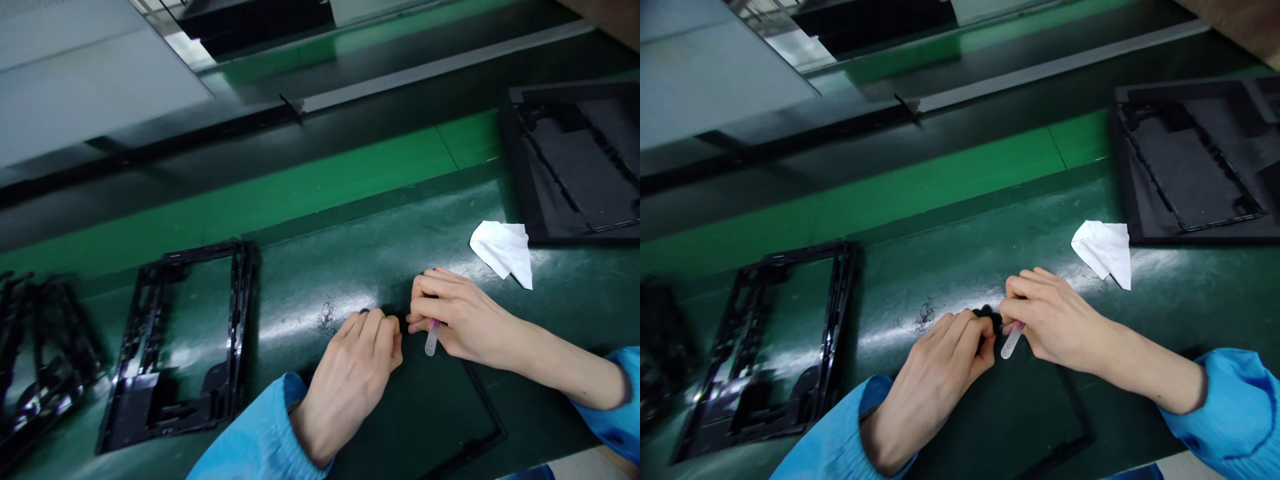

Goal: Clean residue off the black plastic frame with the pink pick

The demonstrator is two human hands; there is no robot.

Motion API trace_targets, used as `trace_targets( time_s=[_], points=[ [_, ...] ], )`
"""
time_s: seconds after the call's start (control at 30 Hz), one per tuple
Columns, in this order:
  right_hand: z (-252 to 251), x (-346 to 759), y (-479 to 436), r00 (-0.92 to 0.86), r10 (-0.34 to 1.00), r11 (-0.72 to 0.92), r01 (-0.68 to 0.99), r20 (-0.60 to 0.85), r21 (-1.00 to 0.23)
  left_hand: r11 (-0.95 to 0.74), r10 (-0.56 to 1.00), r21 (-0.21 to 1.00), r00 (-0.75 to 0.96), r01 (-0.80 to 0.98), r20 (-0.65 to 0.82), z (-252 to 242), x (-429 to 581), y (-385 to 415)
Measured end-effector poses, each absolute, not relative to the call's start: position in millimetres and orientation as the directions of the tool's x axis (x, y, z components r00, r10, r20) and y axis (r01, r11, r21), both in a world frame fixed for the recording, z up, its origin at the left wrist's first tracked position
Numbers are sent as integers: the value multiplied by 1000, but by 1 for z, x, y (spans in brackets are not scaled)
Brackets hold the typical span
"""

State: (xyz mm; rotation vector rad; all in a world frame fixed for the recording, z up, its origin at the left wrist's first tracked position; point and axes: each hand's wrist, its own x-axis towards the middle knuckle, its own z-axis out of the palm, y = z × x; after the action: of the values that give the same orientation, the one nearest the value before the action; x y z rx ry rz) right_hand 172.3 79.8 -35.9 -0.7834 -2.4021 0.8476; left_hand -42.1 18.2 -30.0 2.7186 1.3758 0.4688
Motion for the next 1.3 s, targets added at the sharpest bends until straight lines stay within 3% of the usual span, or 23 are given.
trace_targets(
  time_s=[0.13,0.6,0.83,1.0,1.07,1.2,1.3],
  points=[
    [-36,173,79,-728,645,642,354,231,-680,-560,828,311,523,768,199,-30,-51,18],
    [-37,173,80,-730,646,639,358,222,-681,-466,876,553,451,691,174,-25,-63,18],
    [-36,172,80,-727,642,652,348,245,-674,-604,796,404,502,686,338,-30,-61,17],
    [-37,173,79,-730,646,640,358,224,-680,-738,651,139,641,661,407,-34,-61,14],
    [-37,173,79,-728,646,642,354,230,-681,-703,699,217,602,677,387,-35,-61,14],
    [-38,173,80,-725,647,647,360,235,-672,-493,858,587,470,642,207,-35,-64,16],
    [-38,173,81,-728,647,645,360,230,-675,-392,890,702,438,594,127,-33,-68,18]
  ],
)
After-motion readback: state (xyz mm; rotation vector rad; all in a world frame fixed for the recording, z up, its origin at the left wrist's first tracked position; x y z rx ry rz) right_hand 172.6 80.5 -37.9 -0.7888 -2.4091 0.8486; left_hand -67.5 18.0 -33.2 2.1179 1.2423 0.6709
